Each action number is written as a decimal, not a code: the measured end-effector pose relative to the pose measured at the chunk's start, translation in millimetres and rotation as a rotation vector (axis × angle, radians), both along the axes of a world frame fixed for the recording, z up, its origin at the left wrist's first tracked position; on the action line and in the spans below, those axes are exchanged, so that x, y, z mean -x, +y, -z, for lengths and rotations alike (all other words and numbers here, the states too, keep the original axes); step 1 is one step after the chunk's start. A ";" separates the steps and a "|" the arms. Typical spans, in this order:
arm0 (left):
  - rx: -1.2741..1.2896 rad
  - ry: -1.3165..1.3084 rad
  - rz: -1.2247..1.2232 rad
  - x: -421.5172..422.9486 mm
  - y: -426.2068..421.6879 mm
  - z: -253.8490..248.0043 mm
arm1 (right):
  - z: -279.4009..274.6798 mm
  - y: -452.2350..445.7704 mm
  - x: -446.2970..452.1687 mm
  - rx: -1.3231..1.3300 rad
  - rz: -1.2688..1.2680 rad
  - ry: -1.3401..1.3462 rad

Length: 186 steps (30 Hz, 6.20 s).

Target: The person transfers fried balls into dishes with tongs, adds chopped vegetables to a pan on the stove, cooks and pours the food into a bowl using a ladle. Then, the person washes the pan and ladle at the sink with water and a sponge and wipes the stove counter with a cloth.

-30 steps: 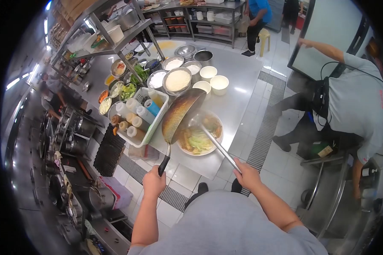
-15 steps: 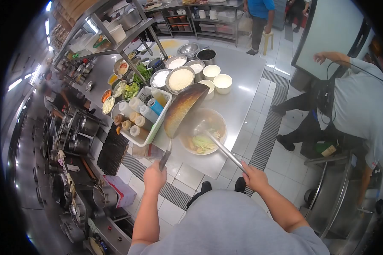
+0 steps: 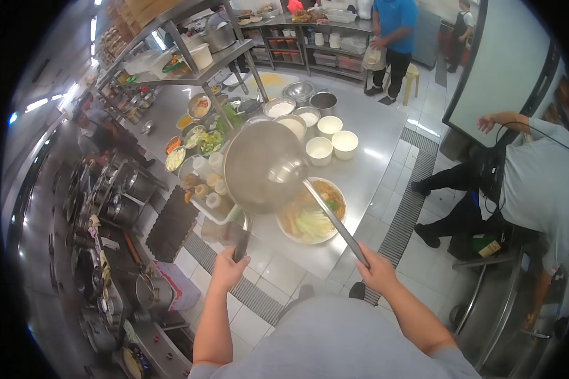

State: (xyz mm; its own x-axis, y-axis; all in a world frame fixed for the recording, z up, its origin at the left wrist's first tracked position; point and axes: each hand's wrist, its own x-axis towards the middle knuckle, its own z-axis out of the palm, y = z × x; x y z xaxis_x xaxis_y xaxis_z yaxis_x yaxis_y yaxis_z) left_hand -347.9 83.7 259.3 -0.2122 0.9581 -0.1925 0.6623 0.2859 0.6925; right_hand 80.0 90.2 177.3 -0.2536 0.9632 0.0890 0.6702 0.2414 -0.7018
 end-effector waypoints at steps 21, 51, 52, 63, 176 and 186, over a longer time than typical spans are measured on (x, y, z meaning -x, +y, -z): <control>-0.083 0.138 0.023 -4.5 7.0 4.4 | 4.6 38.9 -5.0 -0.045 -0.131 -0.278; -0.142 0.252 0.026 -57.4 14.9 -15.1 | -8.5 40.6 15.9 -0.145 0.001 0.124; -0.140 0.255 0.026 -60.9 17.2 -12.0 | -30.2 38.3 25.4 0.253 0.067 0.392; -0.134 0.331 0.112 -54.2 49.7 6.6 | -26.2 -16.0 2.6 0.205 0.027 0.155; 0.313 0.334 1.969 -1220.9 -192.0 230.6 | -120.6 -461.7 -611.3 -0.697 1.718 2.096; -0.625 0.261 1.768 -1171.7 -40.2 151.6 | 35.8 -448.0 -631.4 0.324 2.024 1.314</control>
